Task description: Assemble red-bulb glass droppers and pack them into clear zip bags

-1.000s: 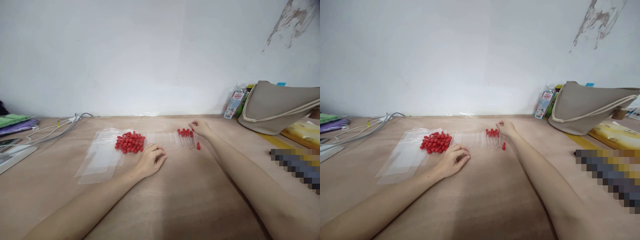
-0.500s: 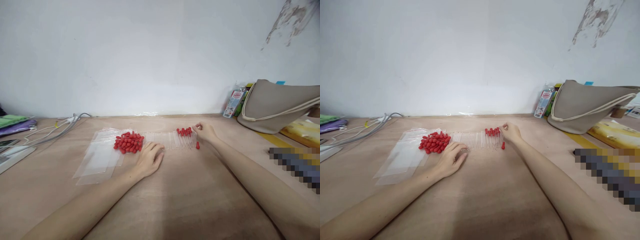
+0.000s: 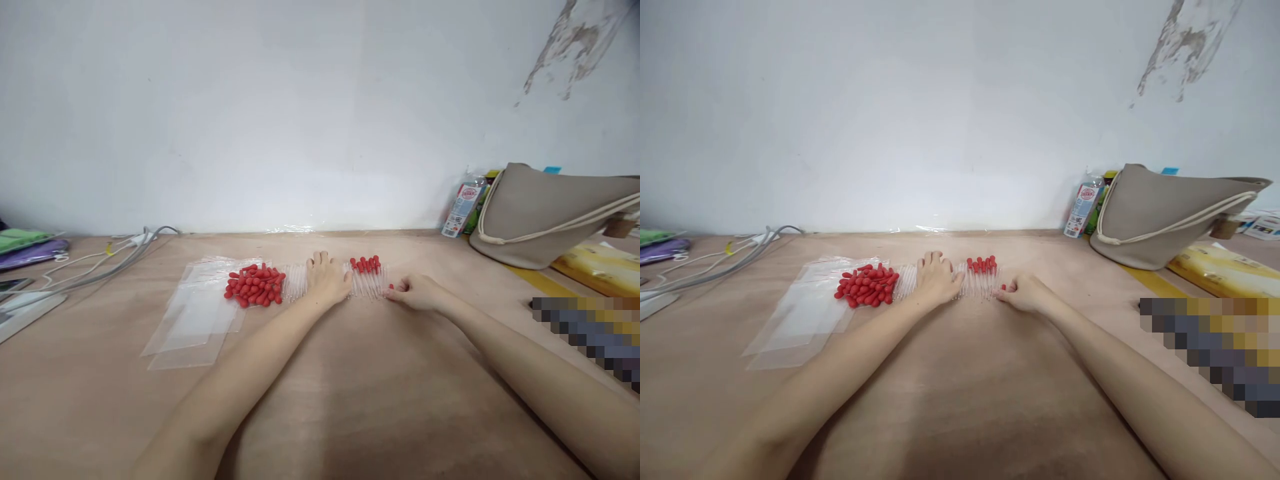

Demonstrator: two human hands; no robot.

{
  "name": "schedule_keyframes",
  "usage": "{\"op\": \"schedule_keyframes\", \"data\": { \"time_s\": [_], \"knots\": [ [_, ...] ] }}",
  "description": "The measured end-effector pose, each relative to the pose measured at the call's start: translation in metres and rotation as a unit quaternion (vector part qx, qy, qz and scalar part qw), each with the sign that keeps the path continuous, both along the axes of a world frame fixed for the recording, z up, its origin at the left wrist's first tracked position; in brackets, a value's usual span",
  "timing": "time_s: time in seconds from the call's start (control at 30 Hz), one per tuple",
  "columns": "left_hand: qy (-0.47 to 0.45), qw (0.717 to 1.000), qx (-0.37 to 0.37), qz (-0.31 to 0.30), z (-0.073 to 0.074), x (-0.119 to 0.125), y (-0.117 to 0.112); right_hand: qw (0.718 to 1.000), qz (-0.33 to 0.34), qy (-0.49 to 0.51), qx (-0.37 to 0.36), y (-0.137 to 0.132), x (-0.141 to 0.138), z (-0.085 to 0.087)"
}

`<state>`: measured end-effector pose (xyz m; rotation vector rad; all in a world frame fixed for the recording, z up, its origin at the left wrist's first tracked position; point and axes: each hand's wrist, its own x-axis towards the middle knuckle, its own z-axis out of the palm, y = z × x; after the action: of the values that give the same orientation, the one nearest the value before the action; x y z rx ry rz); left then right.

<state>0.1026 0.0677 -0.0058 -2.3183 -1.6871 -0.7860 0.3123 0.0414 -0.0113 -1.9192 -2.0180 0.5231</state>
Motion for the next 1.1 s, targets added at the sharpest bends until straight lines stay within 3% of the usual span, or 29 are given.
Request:
{"op": "schedule_keyframes", "data": {
  "time_s": [0.17, 0.3, 0.47, 0.63, 0.73, 0.87, 0.97, 1.1],
  "knots": [
    [0.027, 0.998, -0.037, 0.031, 0.001, 0.014, 0.005, 0.999, 0.016, 0.007, -0.040, -0.004, -0.003, 0.013],
    [0.066, 0.991, -0.093, 0.076, 0.009, 0.023, 0.007, 0.998, -0.011, -0.023, -0.049, -0.004, 0.000, 0.021],
    [0.061, 0.984, -0.130, 0.102, 0.016, 0.031, 0.015, 0.998, -0.049, -0.011, 0.049, -0.001, 0.006, 0.021],
    [0.047, 0.985, -0.134, 0.092, 0.018, 0.028, 0.015, 0.978, -0.082, 0.064, 0.179, 0.000, -0.003, 0.010],
    [0.041, 0.991, -0.118, 0.057, 0.022, 0.017, 0.005, 0.959, -0.046, 0.157, 0.230, 0.000, -0.011, -0.002],
    [0.039, 0.996, -0.068, -0.031, 0.022, -0.018, -0.020, 0.936, 0.068, 0.214, 0.270, -0.005, -0.026, -0.016],
    [0.030, 0.986, -0.004, -0.163, 0.010, -0.054, -0.040, 0.920, 0.134, 0.211, 0.302, -0.011, -0.041, -0.022],
    [0.018, 0.975, 0.039, -0.219, -0.011, -0.091, -0.057, 0.905, 0.180, 0.225, 0.313, -0.020, -0.062, -0.024]
  ]
}}
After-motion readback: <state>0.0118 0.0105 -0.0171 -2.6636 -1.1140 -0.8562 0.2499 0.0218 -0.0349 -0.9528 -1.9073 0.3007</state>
